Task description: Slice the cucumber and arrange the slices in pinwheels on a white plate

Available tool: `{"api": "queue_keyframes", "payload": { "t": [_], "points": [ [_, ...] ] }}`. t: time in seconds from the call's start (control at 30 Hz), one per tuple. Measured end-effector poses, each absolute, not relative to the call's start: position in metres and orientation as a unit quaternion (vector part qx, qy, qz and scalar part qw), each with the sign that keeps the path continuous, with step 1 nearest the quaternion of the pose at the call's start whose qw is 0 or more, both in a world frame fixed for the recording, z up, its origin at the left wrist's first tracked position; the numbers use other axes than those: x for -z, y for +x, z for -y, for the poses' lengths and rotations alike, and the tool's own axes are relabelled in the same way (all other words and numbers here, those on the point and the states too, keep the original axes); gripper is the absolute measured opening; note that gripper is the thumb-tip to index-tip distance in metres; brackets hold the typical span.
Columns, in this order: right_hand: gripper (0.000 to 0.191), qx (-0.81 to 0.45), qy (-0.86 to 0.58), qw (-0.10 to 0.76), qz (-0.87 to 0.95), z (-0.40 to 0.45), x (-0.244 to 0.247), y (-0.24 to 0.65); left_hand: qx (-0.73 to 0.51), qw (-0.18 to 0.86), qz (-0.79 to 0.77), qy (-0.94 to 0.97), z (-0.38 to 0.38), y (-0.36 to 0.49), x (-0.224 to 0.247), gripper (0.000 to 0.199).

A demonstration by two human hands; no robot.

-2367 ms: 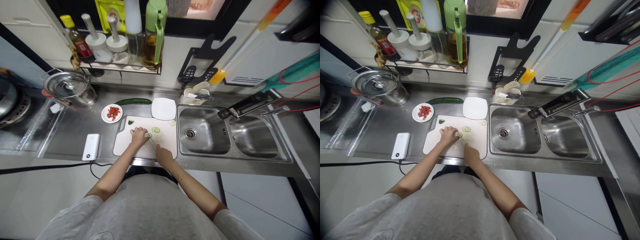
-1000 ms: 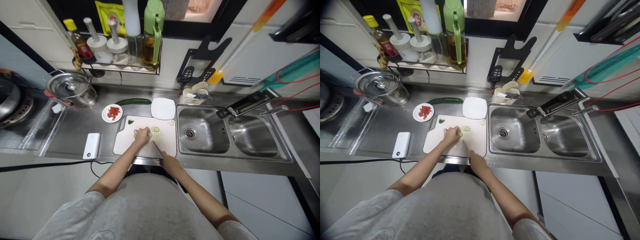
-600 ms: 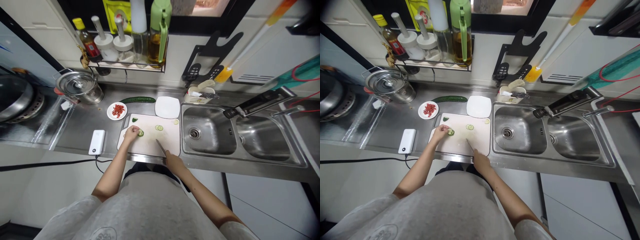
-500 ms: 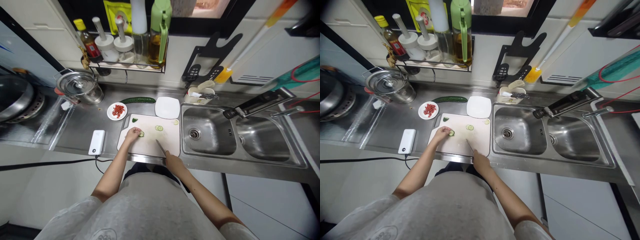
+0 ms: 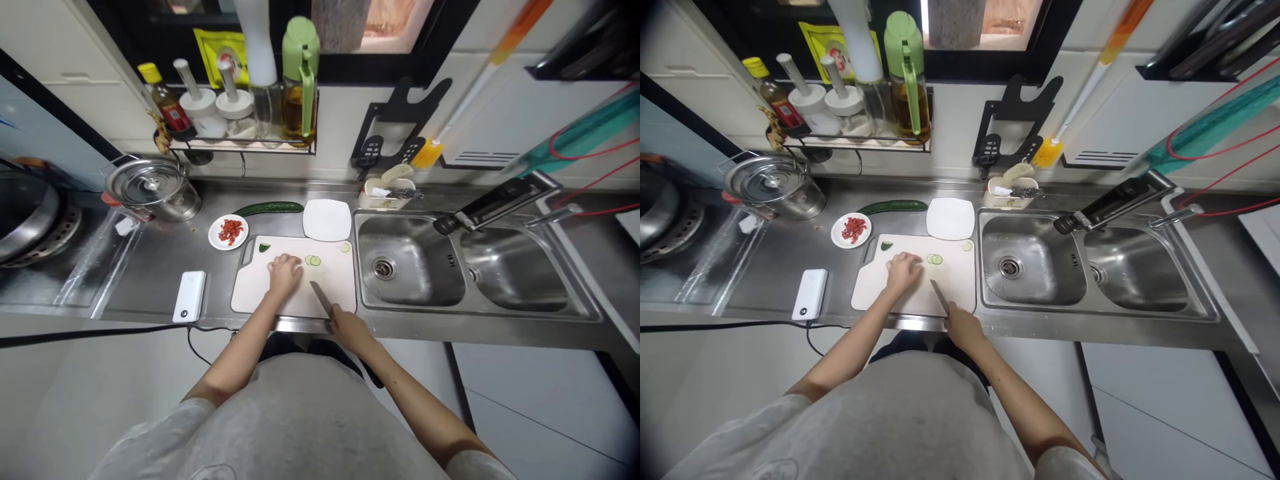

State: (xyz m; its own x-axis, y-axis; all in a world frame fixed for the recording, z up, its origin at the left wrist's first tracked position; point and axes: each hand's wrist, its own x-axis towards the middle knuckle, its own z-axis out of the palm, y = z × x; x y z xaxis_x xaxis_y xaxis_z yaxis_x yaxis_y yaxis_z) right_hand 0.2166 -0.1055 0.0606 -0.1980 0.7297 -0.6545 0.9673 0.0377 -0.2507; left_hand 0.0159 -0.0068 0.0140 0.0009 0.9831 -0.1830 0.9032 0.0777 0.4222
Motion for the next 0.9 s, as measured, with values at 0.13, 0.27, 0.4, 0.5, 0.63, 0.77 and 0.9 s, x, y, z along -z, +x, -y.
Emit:
{"api": "queue_keyframes", "payload": {
  "t": [0.13,0.27,0.4,0.5,0.63,0.77,0.9],
  "points": [
    [0.025,0.289,0.649,0.153,-0.687,0.104,-0.062,0.236,-0.064,0.222,-0.658,0.717,-0.015,0.051,-0.008,0.035],
    [0.024,0.276,0.679,0.132,-0.667,0.102,-0.059,0.253,-0.034,0.206,-0.63,0.748,-0.032,0.061,-0.002,0.029],
    [0.025,0.289,0.686,0.129,-0.655,0.103,-0.055,0.259,-0.043,0.205,-0.61,0.764,-0.034,0.063,-0.005,0.02],
    [0.024,0.298,0.685,0.127,-0.652,0.103,-0.054,0.258,-0.055,0.237,-0.624,0.742,-0.03,0.058,-0.011,0.016],
    [0.023,0.298,0.678,0.139,-0.657,0.098,-0.056,0.252,-0.025,0.293,-0.659,0.692,-0.024,0.035,-0.019,0.013],
    [0.024,0.291,0.659,0.154,-0.676,0.091,-0.057,0.239,0.008,0.274,-0.668,0.691,-0.016,0.012,-0.017,0.012],
    [0.025,0.283,0.635,0.167,-0.699,0.085,-0.059,0.22,0.012,0.218,-0.679,0.701,-0.009,0.005,-0.011,0.015]
  ]
}}
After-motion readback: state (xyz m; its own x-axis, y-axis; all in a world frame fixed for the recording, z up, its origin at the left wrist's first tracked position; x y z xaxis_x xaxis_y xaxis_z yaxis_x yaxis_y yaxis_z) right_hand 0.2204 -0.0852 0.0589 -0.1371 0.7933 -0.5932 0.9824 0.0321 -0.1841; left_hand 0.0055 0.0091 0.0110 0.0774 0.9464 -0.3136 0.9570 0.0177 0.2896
